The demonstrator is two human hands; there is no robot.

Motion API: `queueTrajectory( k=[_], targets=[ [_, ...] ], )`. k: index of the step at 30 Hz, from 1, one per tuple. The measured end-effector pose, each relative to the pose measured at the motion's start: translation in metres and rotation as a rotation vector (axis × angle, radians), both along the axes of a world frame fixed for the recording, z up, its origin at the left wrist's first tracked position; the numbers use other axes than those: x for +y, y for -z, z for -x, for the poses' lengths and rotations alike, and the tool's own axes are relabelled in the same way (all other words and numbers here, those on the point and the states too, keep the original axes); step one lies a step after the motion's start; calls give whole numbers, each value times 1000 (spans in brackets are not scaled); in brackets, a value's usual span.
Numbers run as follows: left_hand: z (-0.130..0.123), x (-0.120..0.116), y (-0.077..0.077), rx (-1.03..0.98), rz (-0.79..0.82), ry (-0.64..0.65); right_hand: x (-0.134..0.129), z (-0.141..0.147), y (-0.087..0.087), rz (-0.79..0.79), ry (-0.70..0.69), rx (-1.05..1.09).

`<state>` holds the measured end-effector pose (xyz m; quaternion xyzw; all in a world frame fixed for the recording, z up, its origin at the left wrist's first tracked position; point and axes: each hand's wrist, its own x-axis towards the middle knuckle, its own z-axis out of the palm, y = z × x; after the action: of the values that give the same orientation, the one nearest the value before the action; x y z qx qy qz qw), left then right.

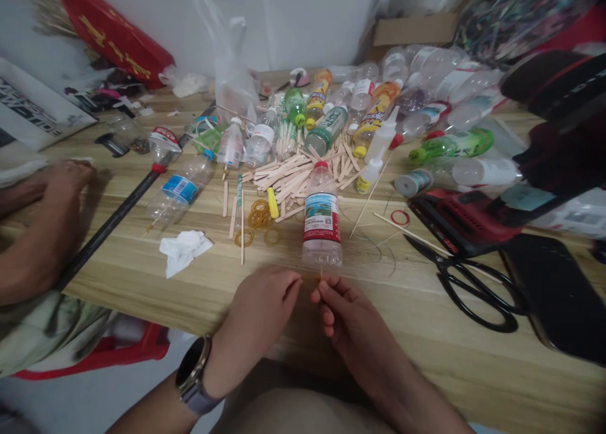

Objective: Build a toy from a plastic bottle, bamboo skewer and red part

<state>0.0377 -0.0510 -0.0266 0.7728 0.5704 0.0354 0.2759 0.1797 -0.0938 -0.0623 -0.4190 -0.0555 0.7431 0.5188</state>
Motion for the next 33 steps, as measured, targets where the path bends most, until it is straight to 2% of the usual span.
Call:
queueTrajectory(
  k=[7, 11, 15, 20, 27, 33],
  targets=[
    [1, 33, -3, -40, 179, 127, -1, -3, 0, 17, 11, 48],
    [10, 48, 2, -164, 361, 187, -3, -6, -3, 9, -4, 80],
    [12, 53, 9, -340, 555, 226, -3, -6, -7, -4, -32, 112],
    [9, 41, 13, -508, 646, 123, -3, -7, -9, -30, -60, 112],
    [3, 29, 10, -689, 724, -58, -7, -6, -6, -56, -112, 101],
    [-4, 16, 14, -870, 806, -235, -8, -3, -9, -73, -73, 106]
  ],
)
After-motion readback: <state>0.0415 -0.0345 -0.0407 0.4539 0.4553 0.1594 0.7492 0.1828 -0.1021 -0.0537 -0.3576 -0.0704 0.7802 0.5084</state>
